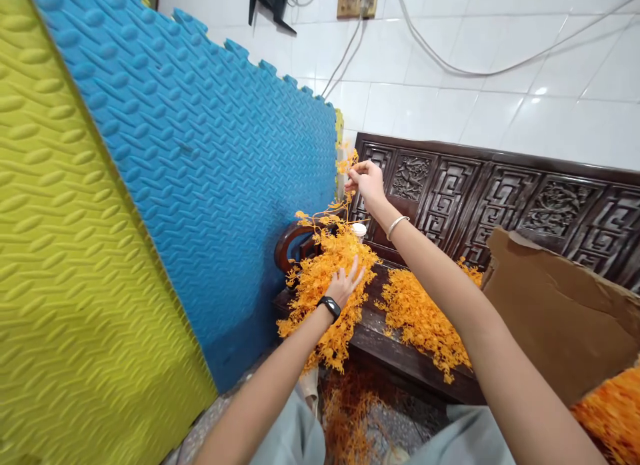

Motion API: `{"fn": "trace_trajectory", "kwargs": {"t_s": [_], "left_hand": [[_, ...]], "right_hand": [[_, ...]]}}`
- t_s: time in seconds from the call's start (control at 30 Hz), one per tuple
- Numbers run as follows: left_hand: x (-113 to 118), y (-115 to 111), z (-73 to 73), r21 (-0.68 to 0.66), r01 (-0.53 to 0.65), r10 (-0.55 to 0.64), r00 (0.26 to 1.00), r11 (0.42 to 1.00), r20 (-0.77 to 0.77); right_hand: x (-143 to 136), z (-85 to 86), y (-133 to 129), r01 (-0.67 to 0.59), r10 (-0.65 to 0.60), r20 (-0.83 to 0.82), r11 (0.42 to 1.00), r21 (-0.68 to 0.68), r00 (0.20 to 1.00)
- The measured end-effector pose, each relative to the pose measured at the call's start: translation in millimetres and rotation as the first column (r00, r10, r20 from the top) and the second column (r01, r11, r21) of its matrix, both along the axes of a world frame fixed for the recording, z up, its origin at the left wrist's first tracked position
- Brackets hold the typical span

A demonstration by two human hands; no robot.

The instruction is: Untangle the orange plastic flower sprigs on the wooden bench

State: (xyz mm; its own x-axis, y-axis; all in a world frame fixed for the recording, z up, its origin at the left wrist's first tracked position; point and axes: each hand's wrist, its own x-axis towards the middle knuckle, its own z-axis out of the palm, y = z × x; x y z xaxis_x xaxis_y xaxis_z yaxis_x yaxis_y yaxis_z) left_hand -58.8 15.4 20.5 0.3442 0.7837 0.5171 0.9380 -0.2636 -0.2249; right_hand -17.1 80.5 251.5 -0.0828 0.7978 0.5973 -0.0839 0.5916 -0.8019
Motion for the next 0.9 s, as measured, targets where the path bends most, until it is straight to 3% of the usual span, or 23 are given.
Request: {"fn": "trace_trajectory", "kwargs": {"t_s": [0.37,0.73,0.9], "left_hand": [[8.9,1.5,-6.6,0.025,0.122,-0.12,0.991,0.992,-0.067],[2.6,12.6,-6.3,-0.02,0.177,-0.176,0.984,0.984,0.023],[16.3,15.2,-0.3,-0.004,0.087,-0.087,0.993,0.996,0.082]], "right_hand": [[-2.6,-3.7,25.7,0.143,-0.138,-0.05,0.984,0.104,0.989],[-0.5,25.0,46.0,0.085,-0.077,-0.041,0.965,0.25,0.996],[3.5,38.0,50.9,0.105,-0.092,-0.063,0.965,0.241,0.994]]}}
